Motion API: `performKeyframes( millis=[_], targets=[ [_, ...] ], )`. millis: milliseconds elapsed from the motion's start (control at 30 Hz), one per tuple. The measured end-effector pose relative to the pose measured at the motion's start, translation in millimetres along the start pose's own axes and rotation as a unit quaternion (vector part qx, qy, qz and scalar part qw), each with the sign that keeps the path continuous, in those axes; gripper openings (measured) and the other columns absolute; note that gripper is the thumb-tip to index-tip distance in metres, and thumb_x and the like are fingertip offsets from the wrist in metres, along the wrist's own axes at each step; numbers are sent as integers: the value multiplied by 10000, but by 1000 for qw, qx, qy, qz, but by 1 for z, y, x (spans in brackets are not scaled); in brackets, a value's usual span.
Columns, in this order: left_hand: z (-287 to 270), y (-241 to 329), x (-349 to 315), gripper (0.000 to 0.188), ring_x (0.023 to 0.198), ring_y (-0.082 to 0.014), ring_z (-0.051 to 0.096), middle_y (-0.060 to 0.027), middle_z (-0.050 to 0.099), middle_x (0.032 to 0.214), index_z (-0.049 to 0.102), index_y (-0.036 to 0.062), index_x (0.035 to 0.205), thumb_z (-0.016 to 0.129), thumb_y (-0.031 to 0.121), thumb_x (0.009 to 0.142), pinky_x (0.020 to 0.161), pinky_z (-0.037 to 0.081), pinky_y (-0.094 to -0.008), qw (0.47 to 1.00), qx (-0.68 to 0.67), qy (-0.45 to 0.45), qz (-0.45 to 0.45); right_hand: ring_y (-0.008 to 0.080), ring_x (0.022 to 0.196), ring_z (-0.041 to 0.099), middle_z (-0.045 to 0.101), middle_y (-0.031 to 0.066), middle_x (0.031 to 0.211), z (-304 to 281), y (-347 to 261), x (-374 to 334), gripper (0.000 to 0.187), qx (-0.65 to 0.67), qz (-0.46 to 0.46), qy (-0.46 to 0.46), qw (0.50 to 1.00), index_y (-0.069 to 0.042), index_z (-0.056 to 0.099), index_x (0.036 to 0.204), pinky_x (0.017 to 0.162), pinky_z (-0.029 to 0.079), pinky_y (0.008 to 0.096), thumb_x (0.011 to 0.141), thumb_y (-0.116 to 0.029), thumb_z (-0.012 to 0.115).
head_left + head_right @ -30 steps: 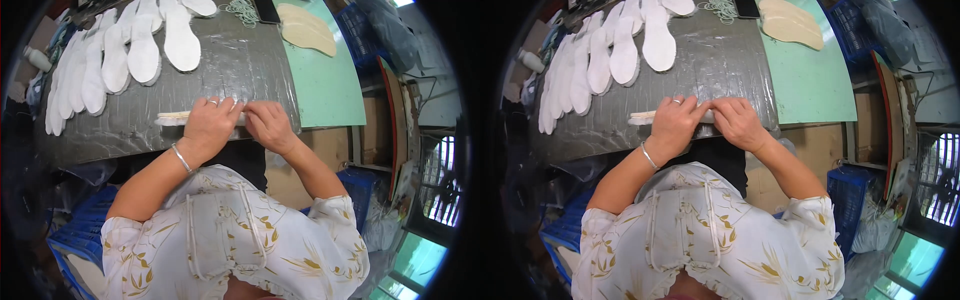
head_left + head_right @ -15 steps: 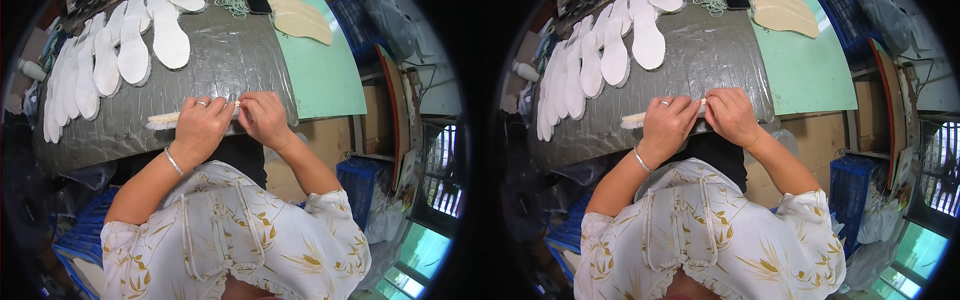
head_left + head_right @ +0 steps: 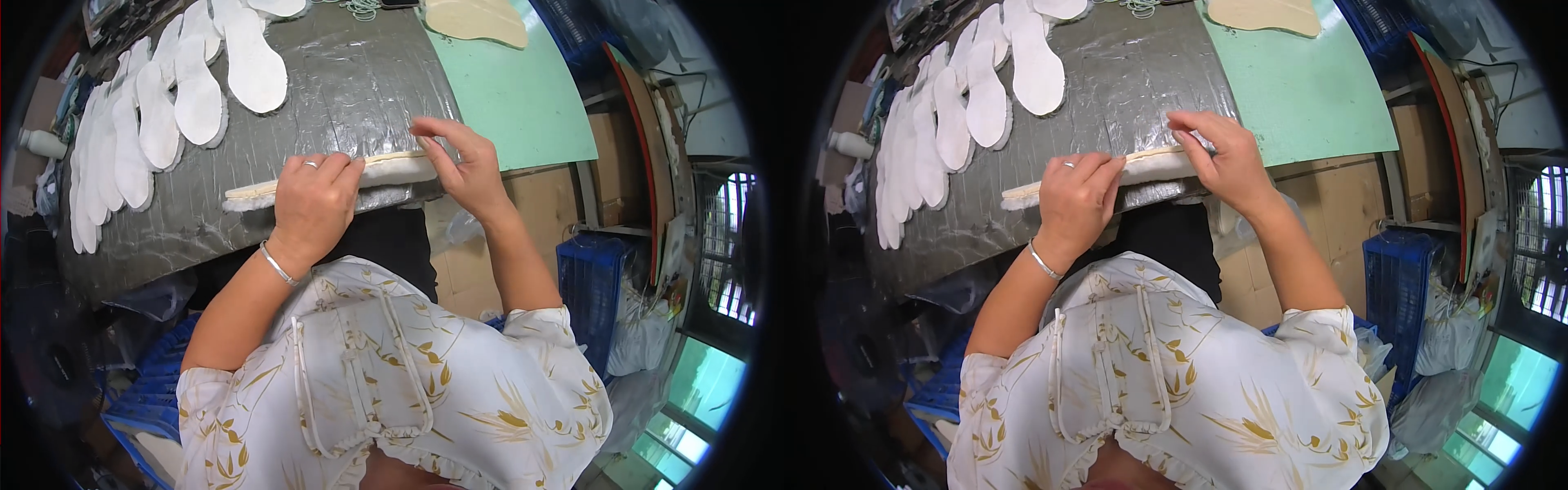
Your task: The person is manually wrapping a fabric or foam layer around a shoe insole component in a factory setting.
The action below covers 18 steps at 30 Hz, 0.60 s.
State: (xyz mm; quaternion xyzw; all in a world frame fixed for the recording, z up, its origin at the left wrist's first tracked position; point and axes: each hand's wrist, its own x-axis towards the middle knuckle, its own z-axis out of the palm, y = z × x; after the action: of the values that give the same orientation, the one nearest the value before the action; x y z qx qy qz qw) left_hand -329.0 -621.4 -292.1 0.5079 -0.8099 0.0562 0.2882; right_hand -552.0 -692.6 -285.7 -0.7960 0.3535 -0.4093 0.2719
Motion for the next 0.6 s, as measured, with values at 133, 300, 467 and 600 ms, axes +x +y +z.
performKeyframes(
  millis=[133, 300, 467, 600],
  targets=[
    [0, 2, 2, 176, 812, -221, 638, -20, 662, 908, 694, 101, 971, 722, 89, 798, 750, 443, -358, 1000, -1, -10, -6, 230, 842, 642, 680, 38, 915, 2, 3, -8, 114, -130, -83, -11, 988, -90, 726, 914, 751, 478, 338, 802, -74, 739],
    [0, 3, 1, 183, 811, -220, 639, -21, 664, 921, 698, 98, 985, 722, 98, 804, 765, 447, -358, 1000, -1, -7, 0, 196, 782, 590, 614, -8, 831, 12, -4, -6, 110, -190, -160, -25, 968, -117, 681, 847, 714, 437, 337, 763, -106, 753],
    [-1, 2, 3, 159, 790, -214, 631, -22, 666, 907, 694, 91, 977, 720, 107, 820, 766, 463, -354, 1000, -8, -8, -4, 206, 726, 611, 602, 14, 775, 12, -11, -6, 102, -251, -174, -23, 952, -107, 639, 808, 689, 454, 352, 781, -134, 734],
    [-3, 2, 3, 161, 797, -227, 635, -24, 662, 909, 690, 94, 966, 720, 101, 809, 759, 456, -359, 1000, -3, -8, -8, 220, 795, 648, 667, 38, 858, 8, -7, -15, 98, -242, -156, -11, 958, -82, 674, 882, 716, 485, 347, 812, -113, 735]
  ],
)
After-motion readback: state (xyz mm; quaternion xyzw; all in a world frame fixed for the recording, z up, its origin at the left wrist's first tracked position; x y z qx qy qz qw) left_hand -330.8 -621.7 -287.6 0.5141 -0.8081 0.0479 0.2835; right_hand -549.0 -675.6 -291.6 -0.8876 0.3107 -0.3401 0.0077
